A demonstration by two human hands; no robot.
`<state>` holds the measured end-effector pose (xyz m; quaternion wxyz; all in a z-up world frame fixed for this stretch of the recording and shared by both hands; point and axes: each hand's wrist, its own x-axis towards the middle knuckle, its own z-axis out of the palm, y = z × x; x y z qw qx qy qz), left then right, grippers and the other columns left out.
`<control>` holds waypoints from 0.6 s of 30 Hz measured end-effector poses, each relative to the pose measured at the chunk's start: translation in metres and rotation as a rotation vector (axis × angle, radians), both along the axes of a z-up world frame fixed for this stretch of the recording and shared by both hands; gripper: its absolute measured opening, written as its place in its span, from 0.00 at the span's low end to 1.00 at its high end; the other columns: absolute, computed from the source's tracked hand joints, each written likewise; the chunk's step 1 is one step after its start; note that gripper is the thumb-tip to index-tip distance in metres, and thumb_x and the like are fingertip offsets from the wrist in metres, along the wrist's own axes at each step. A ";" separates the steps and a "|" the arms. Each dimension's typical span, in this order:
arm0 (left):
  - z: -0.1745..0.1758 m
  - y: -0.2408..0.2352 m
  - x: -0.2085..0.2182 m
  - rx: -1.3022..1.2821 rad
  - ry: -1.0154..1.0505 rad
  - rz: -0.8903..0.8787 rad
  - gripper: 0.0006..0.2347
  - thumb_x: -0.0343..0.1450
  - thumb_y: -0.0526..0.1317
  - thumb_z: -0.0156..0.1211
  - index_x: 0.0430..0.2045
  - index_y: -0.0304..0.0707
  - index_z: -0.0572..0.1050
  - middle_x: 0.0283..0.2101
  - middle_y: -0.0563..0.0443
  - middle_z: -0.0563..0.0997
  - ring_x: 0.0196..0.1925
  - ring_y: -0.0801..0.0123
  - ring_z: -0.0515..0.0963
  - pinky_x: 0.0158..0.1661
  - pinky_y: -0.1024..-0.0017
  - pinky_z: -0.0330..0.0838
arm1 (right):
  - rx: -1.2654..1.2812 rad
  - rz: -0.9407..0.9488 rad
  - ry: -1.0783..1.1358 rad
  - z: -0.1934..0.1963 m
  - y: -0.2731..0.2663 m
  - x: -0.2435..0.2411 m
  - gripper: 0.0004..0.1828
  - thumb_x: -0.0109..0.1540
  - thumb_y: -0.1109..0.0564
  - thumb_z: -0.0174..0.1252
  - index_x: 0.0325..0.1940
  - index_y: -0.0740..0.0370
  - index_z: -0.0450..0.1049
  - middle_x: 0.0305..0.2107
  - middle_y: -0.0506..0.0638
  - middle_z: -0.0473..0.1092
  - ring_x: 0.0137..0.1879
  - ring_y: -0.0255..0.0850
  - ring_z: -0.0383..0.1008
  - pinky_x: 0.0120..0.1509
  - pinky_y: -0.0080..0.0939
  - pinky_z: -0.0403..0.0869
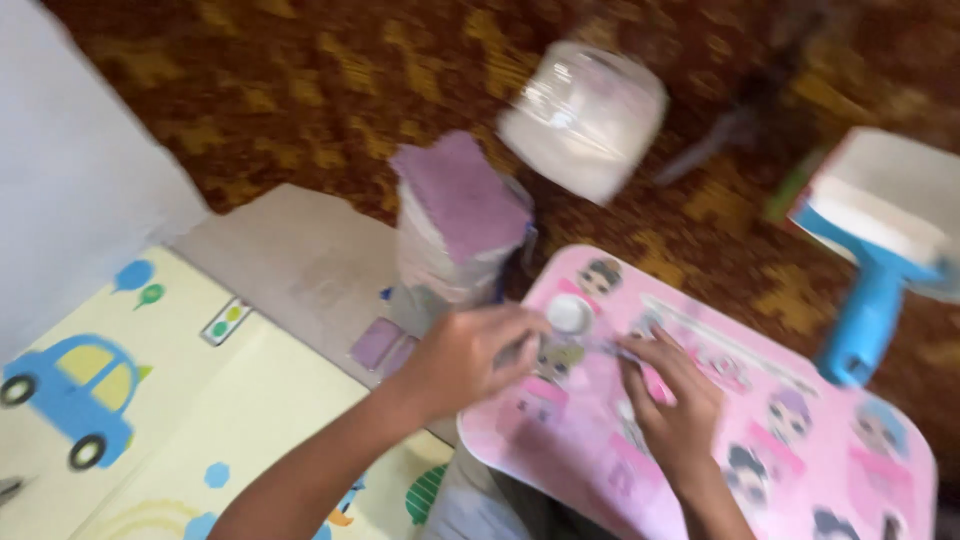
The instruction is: The person cleans a small piece of purple fabric by rolling a lint roller over its surface and then places the fabric inside a transparent plastic bag.
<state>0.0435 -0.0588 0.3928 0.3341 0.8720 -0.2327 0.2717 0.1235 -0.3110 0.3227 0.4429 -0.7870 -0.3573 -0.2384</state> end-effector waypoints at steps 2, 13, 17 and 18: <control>0.009 -0.026 -0.013 -0.074 0.059 -0.127 0.05 0.74 0.32 0.52 0.40 0.39 0.75 0.36 0.51 0.82 0.33 0.67 0.81 0.37 0.69 0.74 | -0.013 -0.098 0.001 0.008 -0.041 -0.030 0.05 0.63 0.63 0.62 0.44 0.62 0.80 0.40 0.51 0.79 0.51 0.45 0.81 0.64 0.42 0.75; -0.127 -0.145 0.072 -0.308 0.475 -0.273 0.12 0.73 0.34 0.59 0.50 0.40 0.78 0.40 0.33 0.85 0.45 0.40 0.85 0.42 0.52 0.81 | 0.035 -0.579 0.282 -0.096 -0.169 -0.026 0.07 0.61 0.57 0.72 0.42 0.57 0.83 0.20 0.56 0.74 0.24 0.50 0.74 0.32 0.48 0.72; -0.201 -0.157 0.122 -0.019 0.327 -0.182 0.16 0.73 0.36 0.59 0.57 0.43 0.74 0.55 0.42 0.80 0.58 0.49 0.79 0.55 0.55 0.77 | -0.166 -0.549 0.401 -0.087 -0.159 0.001 0.23 0.62 0.58 0.67 0.61 0.62 0.74 0.44 0.69 0.73 0.46 0.65 0.72 0.51 0.64 0.70; -0.215 -0.157 0.127 0.163 0.191 -0.110 0.21 0.72 0.40 0.64 0.61 0.47 0.72 0.60 0.47 0.77 0.61 0.56 0.78 0.55 0.58 0.78 | -0.281 -0.497 0.415 -0.079 -0.156 0.006 0.29 0.61 0.59 0.65 0.66 0.66 0.69 0.54 0.76 0.69 0.60 0.76 0.69 0.66 0.74 0.67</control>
